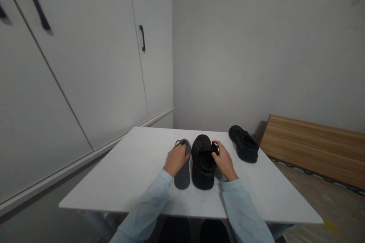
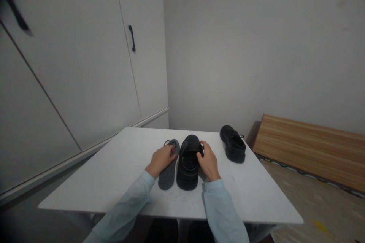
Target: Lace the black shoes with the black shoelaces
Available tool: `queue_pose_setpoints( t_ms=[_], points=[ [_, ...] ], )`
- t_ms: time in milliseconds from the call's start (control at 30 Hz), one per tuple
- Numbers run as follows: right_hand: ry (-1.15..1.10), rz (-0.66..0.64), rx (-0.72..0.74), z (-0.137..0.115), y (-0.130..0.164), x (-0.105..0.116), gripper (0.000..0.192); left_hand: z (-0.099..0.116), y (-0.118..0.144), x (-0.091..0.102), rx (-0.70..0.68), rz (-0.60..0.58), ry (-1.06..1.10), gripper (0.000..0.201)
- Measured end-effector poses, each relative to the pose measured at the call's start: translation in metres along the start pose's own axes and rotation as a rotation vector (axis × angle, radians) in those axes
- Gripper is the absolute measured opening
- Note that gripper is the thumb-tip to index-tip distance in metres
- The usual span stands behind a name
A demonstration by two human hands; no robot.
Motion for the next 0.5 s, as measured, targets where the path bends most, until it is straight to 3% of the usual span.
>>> queue_pose_setpoints(
  t_ms=[233,500],
  points=[
    [-0.009,0.003,0.009,0.002,-0.001,-0.001,0.042,0.009,0.004,-0.013,-0.012,0.037,-0.137,0.036],
    [-0.007,0.015,0.030,0.004,-0.001,-0.002,0.042,0.017,0.004,-0.013,-0.047,-0.033,-0.194,0.026]
  ],
)
Point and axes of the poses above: each hand's wrist, its own y-axis away from the middle knuckle, its own x-axis out of the back of the hand, z = x × y, the point moved 5 cm from there along -y, towards the middle knuckle, and after that the axes turned 6 degrees about x, right-handed, at the moved point
